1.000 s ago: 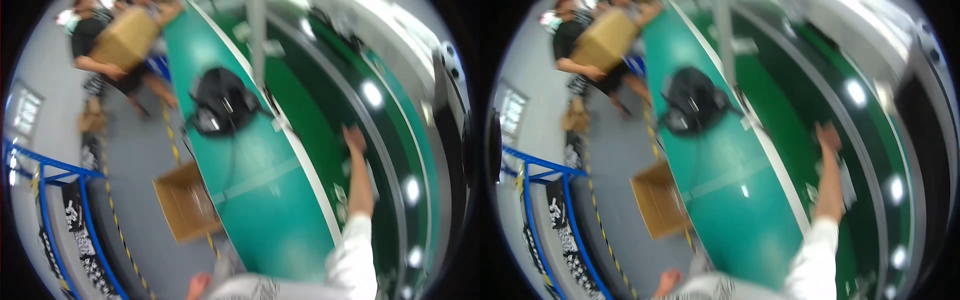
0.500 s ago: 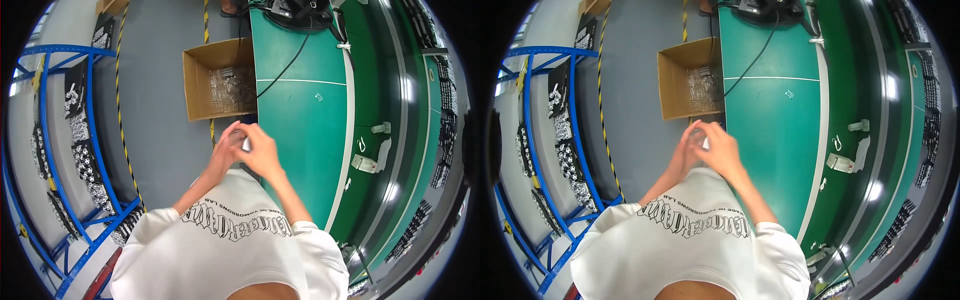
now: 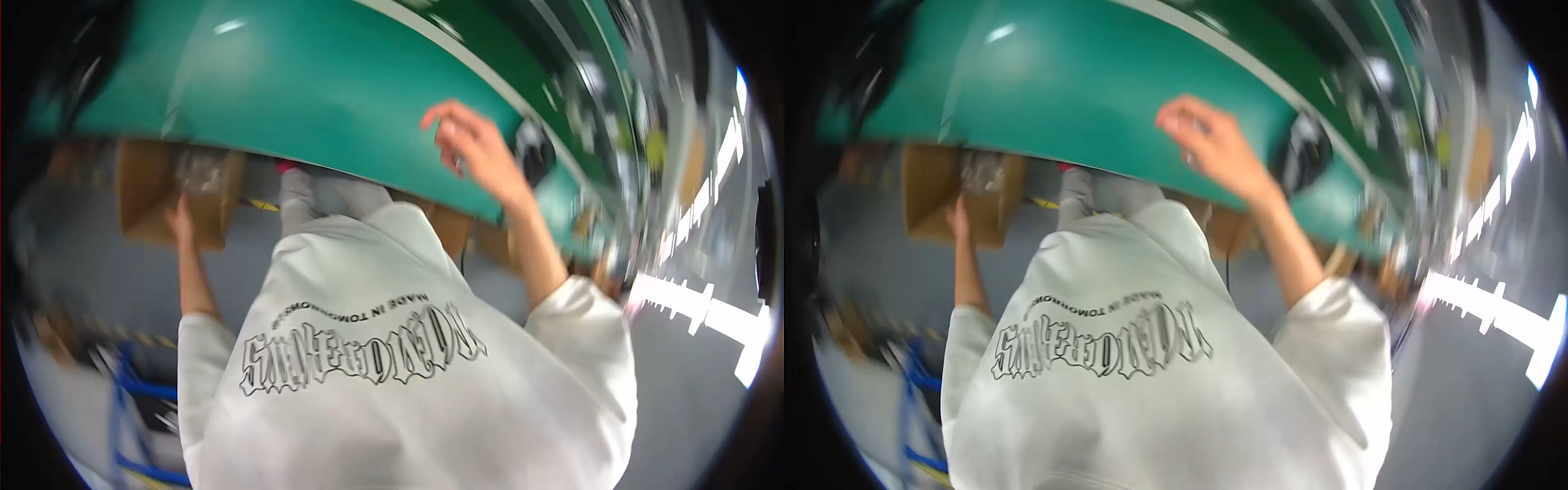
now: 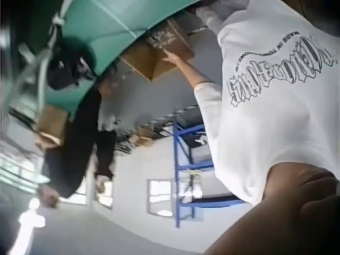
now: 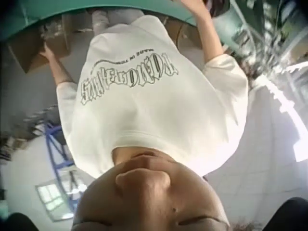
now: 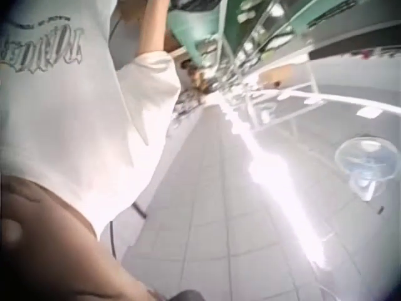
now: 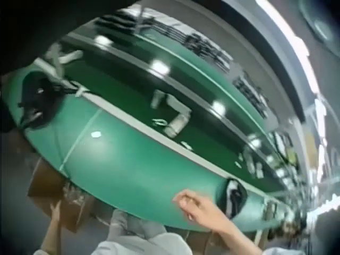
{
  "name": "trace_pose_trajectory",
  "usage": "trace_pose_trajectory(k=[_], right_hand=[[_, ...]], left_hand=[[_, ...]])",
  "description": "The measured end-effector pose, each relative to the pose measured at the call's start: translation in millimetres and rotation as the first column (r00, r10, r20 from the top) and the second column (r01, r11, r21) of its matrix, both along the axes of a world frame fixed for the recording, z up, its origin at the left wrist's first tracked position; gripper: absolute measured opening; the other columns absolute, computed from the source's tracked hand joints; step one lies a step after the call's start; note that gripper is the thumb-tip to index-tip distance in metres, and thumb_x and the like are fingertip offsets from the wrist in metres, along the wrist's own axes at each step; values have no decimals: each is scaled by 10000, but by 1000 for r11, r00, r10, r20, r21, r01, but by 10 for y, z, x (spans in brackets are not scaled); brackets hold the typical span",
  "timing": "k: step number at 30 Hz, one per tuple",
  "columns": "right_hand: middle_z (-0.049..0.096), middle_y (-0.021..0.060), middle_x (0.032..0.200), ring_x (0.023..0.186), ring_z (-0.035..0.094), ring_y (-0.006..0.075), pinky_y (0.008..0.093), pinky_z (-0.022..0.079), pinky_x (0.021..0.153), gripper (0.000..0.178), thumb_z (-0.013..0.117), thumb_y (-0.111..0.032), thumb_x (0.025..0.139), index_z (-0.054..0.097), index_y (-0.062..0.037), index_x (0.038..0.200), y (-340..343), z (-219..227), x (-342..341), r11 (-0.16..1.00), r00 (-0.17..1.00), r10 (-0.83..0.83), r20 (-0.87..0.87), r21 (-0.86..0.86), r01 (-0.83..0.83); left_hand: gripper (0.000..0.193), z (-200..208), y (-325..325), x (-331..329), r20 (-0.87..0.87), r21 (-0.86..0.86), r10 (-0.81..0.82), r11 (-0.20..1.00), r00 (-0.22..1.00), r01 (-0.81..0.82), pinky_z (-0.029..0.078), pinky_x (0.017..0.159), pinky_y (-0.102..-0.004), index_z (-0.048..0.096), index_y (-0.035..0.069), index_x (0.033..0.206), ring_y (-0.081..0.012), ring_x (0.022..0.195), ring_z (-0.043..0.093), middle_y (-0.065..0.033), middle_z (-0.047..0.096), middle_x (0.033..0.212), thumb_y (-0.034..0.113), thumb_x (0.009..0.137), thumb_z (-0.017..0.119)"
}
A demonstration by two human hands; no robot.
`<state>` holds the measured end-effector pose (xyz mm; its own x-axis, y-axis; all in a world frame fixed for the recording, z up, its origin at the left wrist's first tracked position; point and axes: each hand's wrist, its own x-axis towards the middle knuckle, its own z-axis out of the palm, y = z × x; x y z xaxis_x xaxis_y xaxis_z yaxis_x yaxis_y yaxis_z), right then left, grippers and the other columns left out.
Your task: Packing small white items from a production table into cardboard boxes.
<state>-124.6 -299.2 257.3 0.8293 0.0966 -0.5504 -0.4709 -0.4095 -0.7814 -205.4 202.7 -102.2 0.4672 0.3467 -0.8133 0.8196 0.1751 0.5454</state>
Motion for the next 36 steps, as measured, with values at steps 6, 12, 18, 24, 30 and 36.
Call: trace_pose_trajectory(k=[6,12,18,24,30,36], right_hand=[[402,-17,578,454,410,85,255,316,413,378,437,-372,1018,601,-44,929,-1600,386,-1872,558,609,-786,108,-298,774],[384,4,559,427,389,113,284,304,402,423,466,-435,993,578,-51,855,-2480,-1178,-3849,36,43,-999,32,-181,983],[651,124,1131,943,638,298,444,549,691,533,456,-487,972,559,-50,1262,-2895,-3876,-5503,-705,-720,-675,-163,-147,694],[638,187,1134,975,605,298,385,459,899,516,431,-424,999,606,38,1149,-3726,-4210,-5619,-816,-748,-546,378,-38,577],[658,114,957,868,599,174,295,491,766,250,496,-177,999,598,35,1084,-3309,-2312,-3821,-224,-269,-657,705,158,962],[620,151,1068,1010,596,304,387,464,905,231,611,-139,896,618,-25,1097,-1733,-1721,-1966,795,631,-394,668,-96,598]], left_hand=[[389,-232,362,-112,-84,243,-335,906,938,345,488,881,-365,608,125,1277,-203,1074,556,-51,602,1226,292,926,597],[280,415,321,80,17,156,-615,780,788,605,507,804,-330,677,143,1156,-151,996,598,1,657,1075,284,929,597],[305,1437,-136,103,-45,320,-823,525,566,789,493,719,-305,670,132,1160,-120,901,631,13,681,996,321,935,592],[307,1821,-852,-367,-118,333,-894,374,432,866,494,693,-300,681,123,1137,-113,872,642,19,691,960,344,944,588],[228,1717,-1971,-803,-17,194,-819,560,573,806,508,690,-259,681,34,1057,-126,786,652,-64,704,901,192,930,578],[296,779,-2808,-1027,-49,255,-963,245,265,935,516,879,-337,667,63,1133,-220,978,669,-130,698,1069,192,876,599]])
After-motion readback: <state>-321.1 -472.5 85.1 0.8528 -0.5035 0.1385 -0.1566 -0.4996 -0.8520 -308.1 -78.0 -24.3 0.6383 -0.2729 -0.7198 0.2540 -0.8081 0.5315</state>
